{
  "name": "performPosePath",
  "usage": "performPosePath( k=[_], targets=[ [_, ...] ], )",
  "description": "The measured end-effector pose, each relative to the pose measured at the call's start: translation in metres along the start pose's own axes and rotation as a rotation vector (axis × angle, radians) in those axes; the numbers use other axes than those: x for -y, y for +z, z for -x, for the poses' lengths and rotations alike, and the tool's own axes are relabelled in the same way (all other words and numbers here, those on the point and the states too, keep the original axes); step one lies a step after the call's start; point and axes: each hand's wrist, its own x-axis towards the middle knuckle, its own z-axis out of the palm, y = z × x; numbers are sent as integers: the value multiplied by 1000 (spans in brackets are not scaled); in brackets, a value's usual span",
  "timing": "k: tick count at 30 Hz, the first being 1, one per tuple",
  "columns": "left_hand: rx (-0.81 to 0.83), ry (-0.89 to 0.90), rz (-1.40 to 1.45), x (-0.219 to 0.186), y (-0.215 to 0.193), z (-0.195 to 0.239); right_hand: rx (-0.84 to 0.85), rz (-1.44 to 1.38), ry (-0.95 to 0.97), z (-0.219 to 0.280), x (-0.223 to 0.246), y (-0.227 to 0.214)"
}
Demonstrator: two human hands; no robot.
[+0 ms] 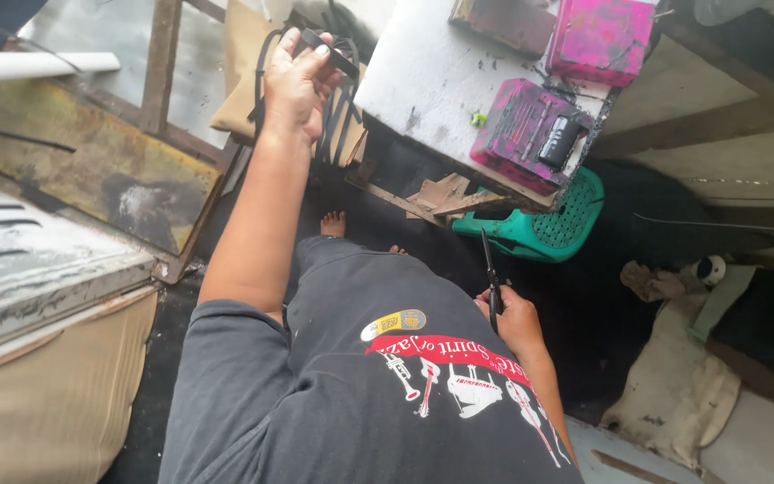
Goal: Cutting leather strips from a bundle, feeding them through a dye applicator box, and hanging them on a rack to dry.
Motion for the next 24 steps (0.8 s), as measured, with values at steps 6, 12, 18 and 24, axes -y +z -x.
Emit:
performPosePath(
  k=[6, 12, 18, 24],
  targets=[
    [320, 127, -88, -10, 14, -11, -21, 58, 44, -2, 8, 30],
    [621, 406, -206, -70, 4, 7, -133, 157, 12, -2, 2, 52],
    [745, 335, -194, -120, -5, 13, -256, 37, -324, 26, 76, 33],
    [732, 148, -118, -137, -14, 9, -572, 197, -634, 20, 206, 32]
  ],
)
